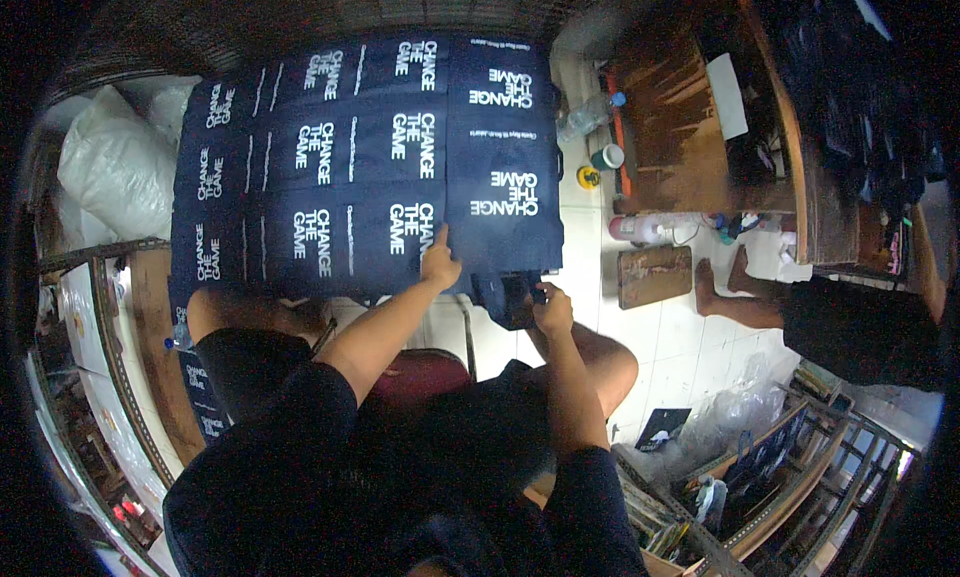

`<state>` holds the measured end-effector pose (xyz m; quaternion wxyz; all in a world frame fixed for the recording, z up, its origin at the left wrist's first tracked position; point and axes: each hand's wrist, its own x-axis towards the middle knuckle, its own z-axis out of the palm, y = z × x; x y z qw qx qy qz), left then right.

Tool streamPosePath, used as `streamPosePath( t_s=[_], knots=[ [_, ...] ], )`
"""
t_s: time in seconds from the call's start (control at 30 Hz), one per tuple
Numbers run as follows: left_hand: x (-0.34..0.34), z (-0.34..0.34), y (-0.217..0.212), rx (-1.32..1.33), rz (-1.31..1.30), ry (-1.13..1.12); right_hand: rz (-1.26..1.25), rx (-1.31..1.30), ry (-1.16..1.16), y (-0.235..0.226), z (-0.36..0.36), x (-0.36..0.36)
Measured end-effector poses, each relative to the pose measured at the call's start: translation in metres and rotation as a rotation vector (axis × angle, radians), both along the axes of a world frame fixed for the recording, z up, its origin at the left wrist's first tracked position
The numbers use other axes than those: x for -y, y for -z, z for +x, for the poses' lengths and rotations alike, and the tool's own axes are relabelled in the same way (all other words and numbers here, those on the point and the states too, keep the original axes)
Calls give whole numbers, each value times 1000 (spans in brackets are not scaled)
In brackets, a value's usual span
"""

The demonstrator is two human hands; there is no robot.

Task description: The person repeatedly picks up blue tote bags from a table, folds them by hand, and places them into a stack. Another person is visible in the background working at a separate table.

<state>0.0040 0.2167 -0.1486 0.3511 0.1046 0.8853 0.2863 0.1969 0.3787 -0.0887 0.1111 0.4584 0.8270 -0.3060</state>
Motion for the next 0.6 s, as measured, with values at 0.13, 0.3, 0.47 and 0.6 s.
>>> streamPosePath(
  t_s=[0.13,0.3,0.47,0.6],
  knots=[
    [4,5,3,-55,-21,25,0,69,-18,0,1,2],
    [4,2,5,-28,-44,64,-20,43,-43,8,5,-1],
    [8,0,11,-61,19,54,-38,66,-26,14,3,2],
    [7,-1,9,-68,37,51,-1,53,-57,11,2,2]
  ],
)
